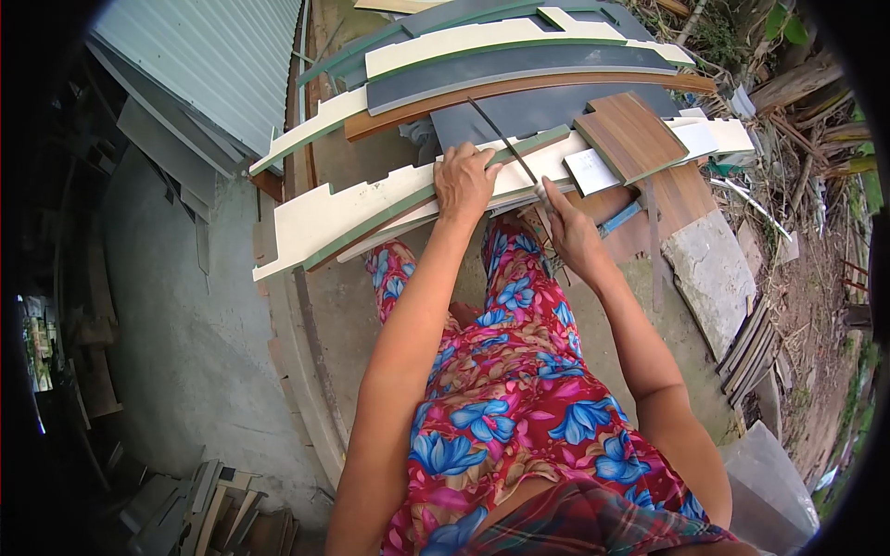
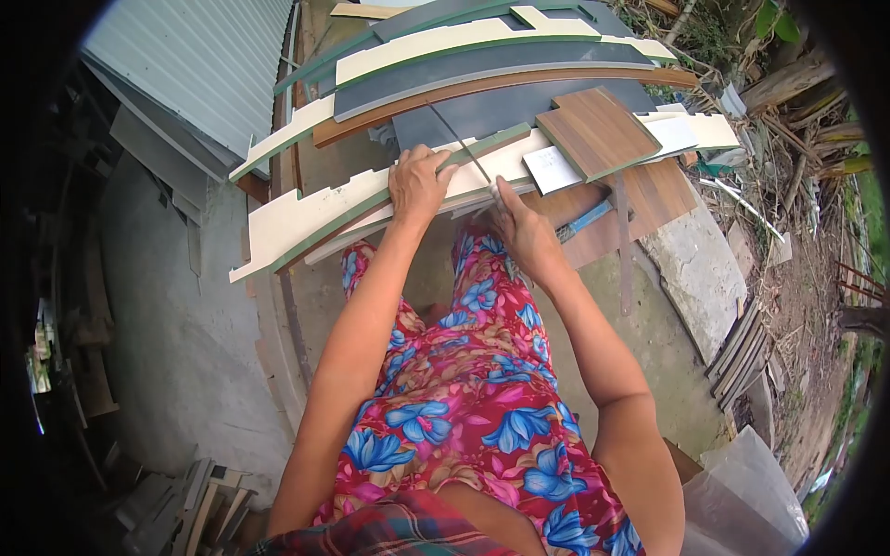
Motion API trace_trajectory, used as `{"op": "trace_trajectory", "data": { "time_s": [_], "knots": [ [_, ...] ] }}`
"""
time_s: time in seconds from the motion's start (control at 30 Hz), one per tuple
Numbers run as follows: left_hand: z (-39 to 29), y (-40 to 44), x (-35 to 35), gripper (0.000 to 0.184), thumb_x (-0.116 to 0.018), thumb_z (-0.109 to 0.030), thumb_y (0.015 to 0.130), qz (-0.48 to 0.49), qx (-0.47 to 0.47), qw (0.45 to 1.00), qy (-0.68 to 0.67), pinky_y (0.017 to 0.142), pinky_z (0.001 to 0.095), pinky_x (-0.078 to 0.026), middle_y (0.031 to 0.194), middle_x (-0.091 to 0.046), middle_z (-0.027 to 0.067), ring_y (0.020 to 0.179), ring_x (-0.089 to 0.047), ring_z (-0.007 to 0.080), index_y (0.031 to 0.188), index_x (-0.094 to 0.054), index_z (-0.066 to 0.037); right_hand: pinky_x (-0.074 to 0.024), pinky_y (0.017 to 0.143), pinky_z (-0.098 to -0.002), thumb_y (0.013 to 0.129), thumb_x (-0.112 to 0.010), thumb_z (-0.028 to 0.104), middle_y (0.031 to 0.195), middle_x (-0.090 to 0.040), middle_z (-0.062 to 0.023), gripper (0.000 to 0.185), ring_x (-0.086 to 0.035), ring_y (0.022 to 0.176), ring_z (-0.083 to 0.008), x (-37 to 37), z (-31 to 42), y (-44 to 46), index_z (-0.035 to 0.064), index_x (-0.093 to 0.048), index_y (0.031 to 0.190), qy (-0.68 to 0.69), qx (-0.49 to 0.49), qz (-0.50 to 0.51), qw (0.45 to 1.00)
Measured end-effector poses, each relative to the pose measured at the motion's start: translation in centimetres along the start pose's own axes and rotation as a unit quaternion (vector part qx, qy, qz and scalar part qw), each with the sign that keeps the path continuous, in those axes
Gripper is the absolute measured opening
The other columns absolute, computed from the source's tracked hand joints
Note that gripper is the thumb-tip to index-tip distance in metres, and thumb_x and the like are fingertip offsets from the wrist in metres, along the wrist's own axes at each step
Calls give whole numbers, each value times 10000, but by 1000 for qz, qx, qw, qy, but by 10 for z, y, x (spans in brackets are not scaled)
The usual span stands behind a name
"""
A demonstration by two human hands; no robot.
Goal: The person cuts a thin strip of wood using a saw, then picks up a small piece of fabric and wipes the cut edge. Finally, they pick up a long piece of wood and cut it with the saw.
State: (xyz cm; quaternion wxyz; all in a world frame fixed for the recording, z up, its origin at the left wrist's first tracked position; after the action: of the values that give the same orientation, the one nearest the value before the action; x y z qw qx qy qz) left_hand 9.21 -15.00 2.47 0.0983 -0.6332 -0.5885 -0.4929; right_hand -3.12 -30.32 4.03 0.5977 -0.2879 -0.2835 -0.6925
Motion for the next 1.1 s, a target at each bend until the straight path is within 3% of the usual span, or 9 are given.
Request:
{"op": "trace_trajectory", "data": {
  "time_s": [0.17, 0.33, 0.43, 0.53, 0.73, 0.77, 0.97, 1.1],
  "knots": [
    [0, 0, 0, 271, -788, -244, 761, 7, 20, 1000, 14, 793, 465, -462, 915, -641, 49, 913, -598, 302, 1013, -764, -146, -484, 772, -537, 962, -485, 64, 961, -621, -370, 561, -620, 911, -512, -23, 4, 43, 141, -360, 1504, -22, 12, -10, 1000],
    [1, 0, -2, 270, -786, -245, 765, 8, 26, 1000, 13, 793, 464, -465, 920, -645, 48, 919, -598, 301, 1016, -766, -150, -498, 747, -529, 973, -495, 80, 924, -625, -356, 583, -626, 872, -514, -23, -11, -54, 142, -321, 1526, 32, 25, -44, 998],
    [2, -1, 0, 265, -784, -243, 770, 22, 19, 1000, 5, 799, 463, -470, 923, -648, 52, 922, -598, 305, 1016, -766, -147, -509, 757, -515, 975, -482, 62, 969, -628, -346, 584, -626, 889, -511, -6, -6, -102, 149, -318, 1529, 27, -61, 25, 997],
    [7, -5, 7, 259, -779, -237, 778, 28, 9, 1000, -6, 802, 464, -476, 924, -649, 62, 918, -598, 314, 1016, -765, -137, -507, 801, -521, 973, -479, 49, 1071, -609, -349, 584, -616, 964, -502, 24, 11, -111, 174, -331, 1524, 98, -210, 108, 967],
    [29, -25, 32, 251, -778, -225, 781, 22, 29, 999, -4, 799, 474, -473, 918, -642, 84, 919, -594, 322, 1000, -757, -106, -512, 835, -384, 976, -497, 43, 1140, -603, -334, 596, -606, 1029, -488, 12, 23, -109, 214, -343, 1526, 78, -40, 85, 993],
    [31, -25, 33, 252, -781, -224, 777, 30, 32, 999, 3, 801, 476, -470, 919, -639, 86, 923, -593, 323, 995, -755, -102, -495, 782, -331, 978, -496, 48, 1090, -624, -321, 590, -612, 1001, -490, 11, 26, -107, 214, -343, 1524, 81, -28, 84, 993],
    [22, -19, 30, 285, -801, -232, 752, 32, 25, 999, 30, 823, 464, -440, 944, -640, 96, 965, -586, 316, 1000, -746, -102, -470, 713, -320, 983, -485, 68, 936, -620, -341, 567, -635, 943, -482, 25, 30, -88, 192, -345, 1519, 114, -116, 48, 986],
    [9, -13, 20, 313, -808, -243, 746, 20, 13, 999, 21, 840, 453, -425, 956, -640, 93, 981, -577, 303, 1019, -740, -107, -500, 738, -354, 979, -485, 61, 893, -622, -346, 556, -642, 931, -481, 26, 16, -89, 168, -364, 1512, 89, -137, 32, 986]
  ]
}}
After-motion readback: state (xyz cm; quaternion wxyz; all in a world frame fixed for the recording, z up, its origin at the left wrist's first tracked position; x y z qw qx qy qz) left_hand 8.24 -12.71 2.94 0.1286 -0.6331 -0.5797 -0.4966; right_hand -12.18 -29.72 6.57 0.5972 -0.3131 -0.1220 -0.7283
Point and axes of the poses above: each hand's wrist, its own y-axis towards the middle knuckle, its own x-axis out of the back of the hand, z = x × y, the point moved 5 cm from there along y, towards the middle knuckle
